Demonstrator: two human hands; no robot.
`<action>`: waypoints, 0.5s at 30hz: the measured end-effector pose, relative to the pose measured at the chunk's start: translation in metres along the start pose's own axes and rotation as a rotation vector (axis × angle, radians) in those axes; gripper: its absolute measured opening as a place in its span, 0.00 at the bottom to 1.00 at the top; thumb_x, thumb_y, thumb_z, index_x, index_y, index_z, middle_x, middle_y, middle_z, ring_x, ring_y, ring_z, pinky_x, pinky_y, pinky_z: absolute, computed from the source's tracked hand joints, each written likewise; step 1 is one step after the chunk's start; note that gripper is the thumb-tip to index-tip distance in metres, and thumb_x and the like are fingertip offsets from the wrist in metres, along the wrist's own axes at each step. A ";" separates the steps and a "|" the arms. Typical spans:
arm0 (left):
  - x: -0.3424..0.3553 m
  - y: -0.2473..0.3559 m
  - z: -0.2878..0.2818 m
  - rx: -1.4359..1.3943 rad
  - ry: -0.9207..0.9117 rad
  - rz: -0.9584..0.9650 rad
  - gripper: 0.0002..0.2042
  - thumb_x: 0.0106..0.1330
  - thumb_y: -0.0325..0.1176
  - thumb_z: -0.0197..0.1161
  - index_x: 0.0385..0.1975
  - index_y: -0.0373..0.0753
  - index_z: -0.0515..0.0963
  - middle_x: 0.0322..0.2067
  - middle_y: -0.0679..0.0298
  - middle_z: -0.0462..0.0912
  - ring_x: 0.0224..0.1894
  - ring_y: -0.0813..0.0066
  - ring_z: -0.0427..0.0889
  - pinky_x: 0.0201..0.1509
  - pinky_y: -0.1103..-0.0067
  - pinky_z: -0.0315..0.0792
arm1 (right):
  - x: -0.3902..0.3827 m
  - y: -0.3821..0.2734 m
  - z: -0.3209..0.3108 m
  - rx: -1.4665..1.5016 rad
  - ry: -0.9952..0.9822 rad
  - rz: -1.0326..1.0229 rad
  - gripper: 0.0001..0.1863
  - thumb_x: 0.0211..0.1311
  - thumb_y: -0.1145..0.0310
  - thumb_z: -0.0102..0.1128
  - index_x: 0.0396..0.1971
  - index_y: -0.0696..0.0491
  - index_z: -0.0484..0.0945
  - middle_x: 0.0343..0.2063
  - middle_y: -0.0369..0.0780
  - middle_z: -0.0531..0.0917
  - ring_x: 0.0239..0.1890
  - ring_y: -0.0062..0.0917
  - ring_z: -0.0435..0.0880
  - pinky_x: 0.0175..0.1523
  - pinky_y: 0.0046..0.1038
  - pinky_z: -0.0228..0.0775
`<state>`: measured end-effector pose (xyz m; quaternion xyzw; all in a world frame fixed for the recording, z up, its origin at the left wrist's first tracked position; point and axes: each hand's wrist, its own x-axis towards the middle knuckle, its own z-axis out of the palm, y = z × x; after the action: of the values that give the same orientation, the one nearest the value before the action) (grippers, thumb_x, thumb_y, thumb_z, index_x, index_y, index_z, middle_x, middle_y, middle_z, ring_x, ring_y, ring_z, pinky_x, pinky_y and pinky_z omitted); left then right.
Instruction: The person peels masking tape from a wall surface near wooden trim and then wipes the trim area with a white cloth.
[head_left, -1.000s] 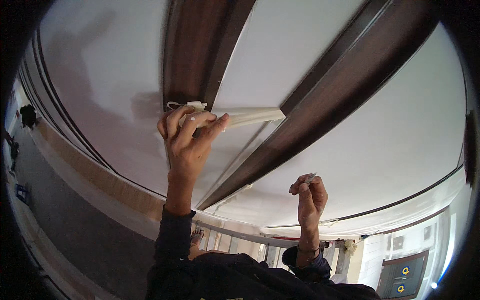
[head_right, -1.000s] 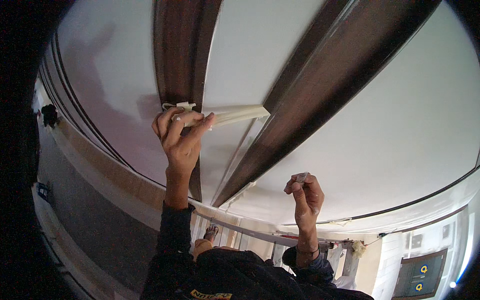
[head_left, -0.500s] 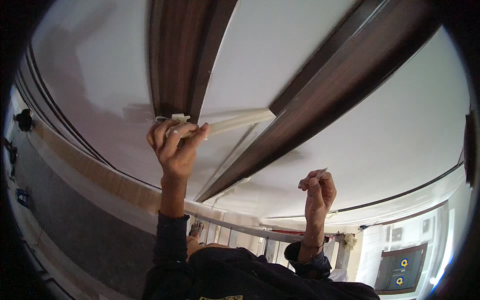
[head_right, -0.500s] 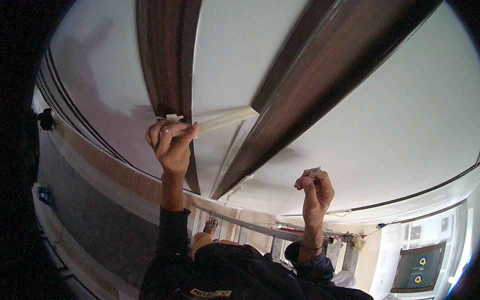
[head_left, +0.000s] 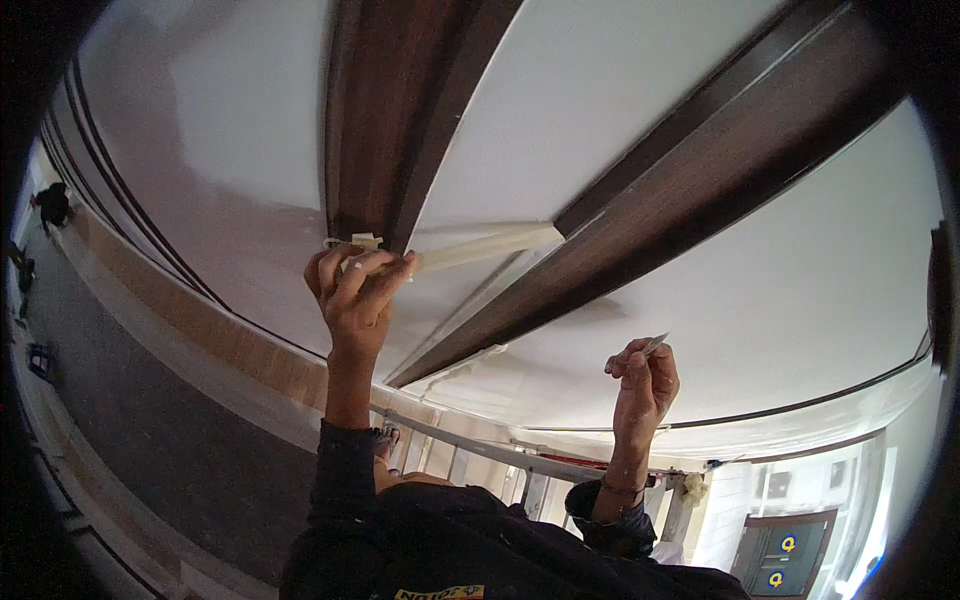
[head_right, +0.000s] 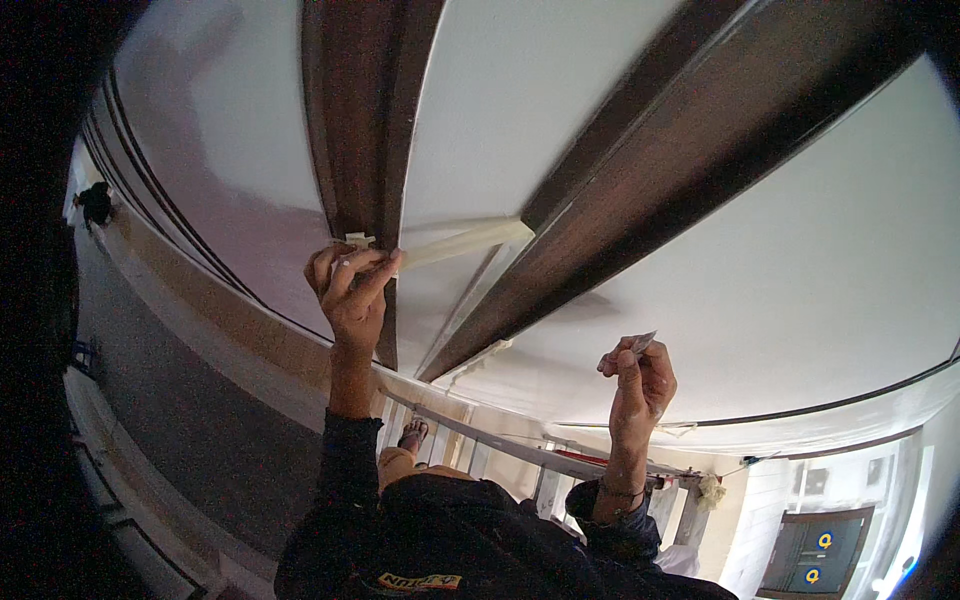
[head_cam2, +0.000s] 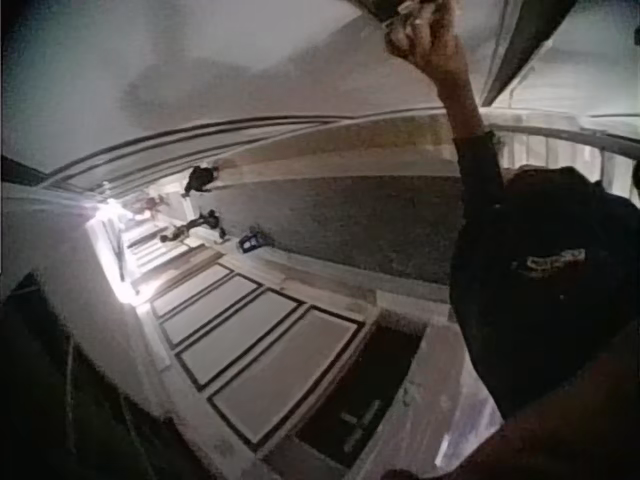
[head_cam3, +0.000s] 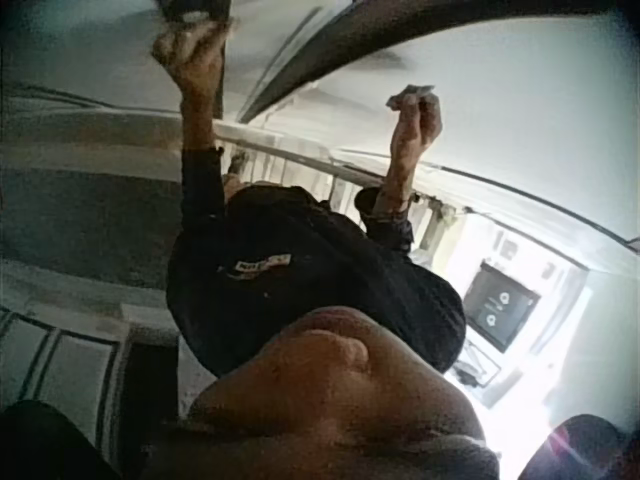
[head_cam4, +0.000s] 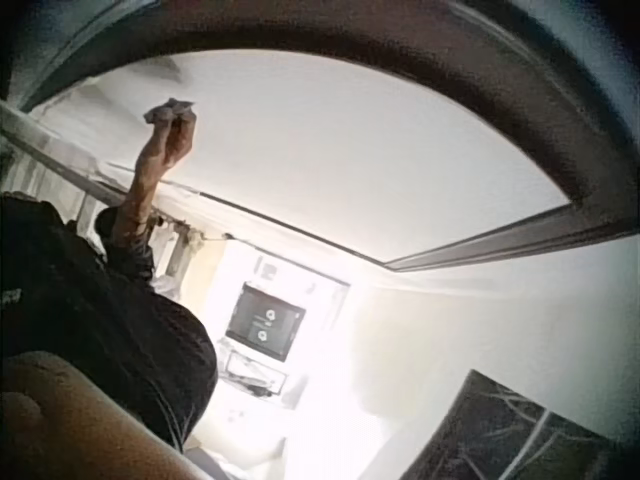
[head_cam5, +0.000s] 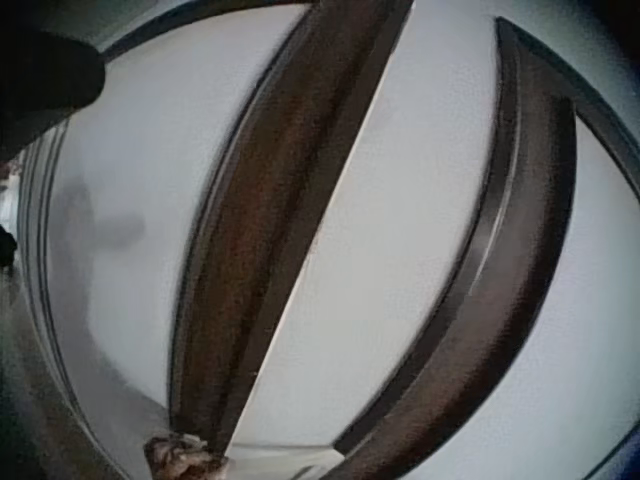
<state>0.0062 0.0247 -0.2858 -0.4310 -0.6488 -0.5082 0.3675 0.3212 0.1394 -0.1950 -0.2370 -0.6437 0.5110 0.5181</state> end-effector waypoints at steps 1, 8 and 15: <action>-0.002 0.000 -0.001 0.005 -0.016 -0.013 0.15 0.53 0.29 0.72 0.38 0.60 0.89 0.37 0.81 0.81 0.50 0.73 0.73 0.62 0.66 0.61 | 0.000 -0.001 -0.001 -0.003 -0.005 -0.002 0.04 0.69 0.74 0.59 0.39 0.58 0.77 0.30 0.38 0.79 0.29 0.20 0.77 0.37 0.27 0.72; -0.041 -0.017 -0.001 -0.004 -0.060 -0.066 0.16 0.53 0.26 0.70 0.38 0.59 0.89 0.38 0.80 0.81 0.49 0.71 0.74 0.61 0.65 0.62 | 0.000 0.005 -0.006 -0.033 0.006 -0.001 0.04 0.69 0.73 0.60 0.39 0.58 0.77 0.31 0.39 0.79 0.29 0.20 0.75 0.36 0.27 0.71; -0.062 -0.017 -0.004 0.007 -0.086 -0.145 0.15 0.53 0.27 0.70 0.37 0.59 0.89 0.38 0.80 0.81 0.48 0.71 0.75 0.60 0.66 0.62 | -0.001 0.007 -0.007 -0.047 -0.022 -0.004 0.05 0.70 0.73 0.58 0.40 0.58 0.77 0.31 0.37 0.78 0.28 0.20 0.73 0.36 0.28 0.69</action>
<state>0.0131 0.0071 -0.3474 -0.4028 -0.6954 -0.5123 0.3030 0.3259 0.1444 -0.2023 -0.2420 -0.6617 0.4972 0.5063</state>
